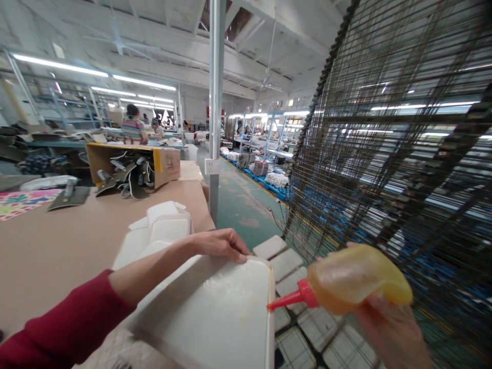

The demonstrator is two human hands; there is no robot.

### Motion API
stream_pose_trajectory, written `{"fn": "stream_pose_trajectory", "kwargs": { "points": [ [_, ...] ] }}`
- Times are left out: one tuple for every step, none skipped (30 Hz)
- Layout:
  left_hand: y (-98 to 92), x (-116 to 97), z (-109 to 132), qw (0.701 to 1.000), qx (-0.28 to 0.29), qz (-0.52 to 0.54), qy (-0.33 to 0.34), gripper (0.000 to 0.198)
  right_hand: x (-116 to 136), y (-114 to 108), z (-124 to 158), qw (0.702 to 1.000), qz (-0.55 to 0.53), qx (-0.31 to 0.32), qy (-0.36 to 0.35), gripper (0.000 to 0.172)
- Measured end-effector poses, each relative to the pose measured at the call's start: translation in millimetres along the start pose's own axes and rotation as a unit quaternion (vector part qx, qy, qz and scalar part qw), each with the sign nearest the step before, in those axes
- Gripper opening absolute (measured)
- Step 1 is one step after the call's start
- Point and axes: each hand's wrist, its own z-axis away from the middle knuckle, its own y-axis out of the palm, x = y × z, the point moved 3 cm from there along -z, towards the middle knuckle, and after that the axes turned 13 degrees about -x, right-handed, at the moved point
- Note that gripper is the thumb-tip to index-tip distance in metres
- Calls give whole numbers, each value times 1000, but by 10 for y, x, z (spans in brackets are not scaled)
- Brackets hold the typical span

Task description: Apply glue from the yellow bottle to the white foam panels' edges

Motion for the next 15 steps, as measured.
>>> {"fn": "stream_pose_trajectory", "kwargs": {
  "points": [
    [-6, 13, -3, 1000, -2, 4, -3, 37, 18, 31, 23, 1000, -8, -10, 11, 78],
    [-13, 28, -7, 1000, -4, 8, -6, 37, 35, 62, 46, 999, -15, -18, 21, 78],
    [-20, 48, -12, 1000, -6, 13, -10, 37, 50, 88, 66, 999, -23, -25, 30, 78],
    [-28, 70, -18, 1000, -6, 17, -15, 37, 61, 109, 84, 999, -29, -29, 36, 78],
    [-36, 93, -25, 1000, -7, 22, -20, 37, 66, 122, 97, 998, -30, -30, 42, 77],
    [-44, 116, -33, 999, -9, 27, -23, 37, 68, 127, 106, 998, -29, -30, 45, 78],
    [-54, 137, -41, 999, -11, 32, -26, 38, 66, 125, 110, 998, -27, -30, 47, 79],
    [-63, 156, -48, 999, -15, 37, -29, 38, 61, 116, 112, 998, -22, -32, 50, 81],
    [-72, 170, -54, 998, -18, 42, -32, 38, 54, 104, 111, 998, -19, -33, 53, 83],
    [-80, 178, -58, 998, -22, 46, -35, 38, 48, 93, 110, 998, -16, -34, 56, 84],
    [-86, 181, -60, 998, -25, 49, -37, 38, 45, 83, 110, 998, -15, -35, 56, 85],
    [-91, 180, -60, 998, -27, 52, -39, 37, 45, 76, 111, 998, -12, -37, 53, 86],
    [-95, 176, -58, 997, -29, 53, -40, 37, 47, 71, 113, 998, -8, -40, 51, 86],
    [-99, 171, -56, 997, -31, 54, -40, 36, 50, 69, 117, 998, -4, -43, 48, 86],
    [-105, 168, -54, 997, -34, 54, -39, 36, 52, 68, 122, 998, 2, -49, 47, 86]
  ]
}}
